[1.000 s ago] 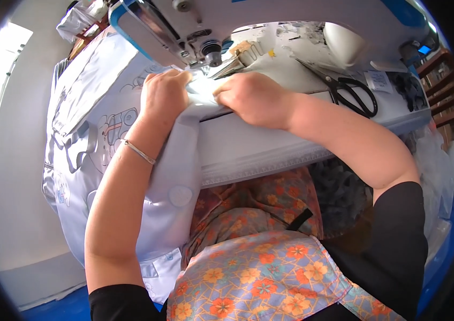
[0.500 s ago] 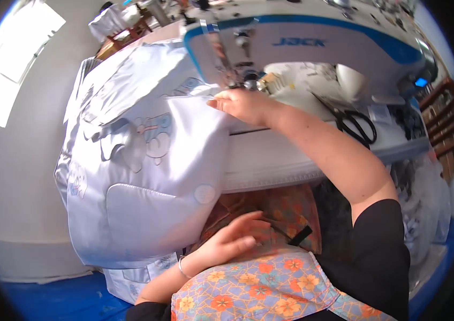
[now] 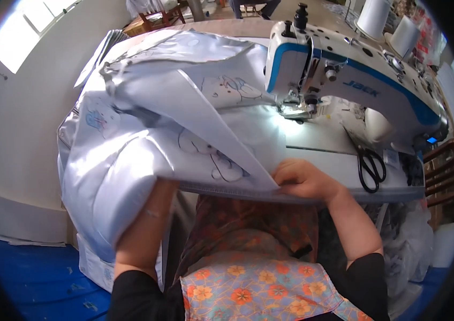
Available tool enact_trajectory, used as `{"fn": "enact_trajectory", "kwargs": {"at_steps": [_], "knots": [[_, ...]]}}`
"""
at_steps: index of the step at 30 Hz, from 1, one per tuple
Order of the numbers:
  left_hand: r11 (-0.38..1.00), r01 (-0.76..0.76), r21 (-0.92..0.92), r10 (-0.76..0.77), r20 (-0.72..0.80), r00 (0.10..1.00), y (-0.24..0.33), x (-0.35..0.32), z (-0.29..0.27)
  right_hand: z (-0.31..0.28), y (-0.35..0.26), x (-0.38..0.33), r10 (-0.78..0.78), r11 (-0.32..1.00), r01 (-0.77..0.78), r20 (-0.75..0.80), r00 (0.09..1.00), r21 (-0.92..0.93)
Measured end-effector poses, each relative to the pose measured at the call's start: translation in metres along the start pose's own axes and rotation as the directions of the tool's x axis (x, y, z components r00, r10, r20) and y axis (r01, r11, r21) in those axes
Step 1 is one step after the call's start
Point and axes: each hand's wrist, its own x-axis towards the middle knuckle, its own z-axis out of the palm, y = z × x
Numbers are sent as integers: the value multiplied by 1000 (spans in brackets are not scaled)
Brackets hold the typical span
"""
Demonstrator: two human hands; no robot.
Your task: Using an industrial sewing machine to sew fabric pieces and plastic panels together.
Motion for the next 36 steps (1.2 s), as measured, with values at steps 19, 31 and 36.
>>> {"fn": "enact_trajectory", "kwargs": {"at_steps": [19,31,36], "knots": [[-332,130,934,8,-135,991,40,34,-18,10,15,-3,-142,939,-13,-422,895,-343],[488,-75,870,196,-25,980,-12,-91,142,-40,-40,90,-14,929,-103,-312,950,-356],[-993,-44,-114,-81,343,936,66,-124,108,-36,-83,96,-220,963,199,-103,970,-182]]}}
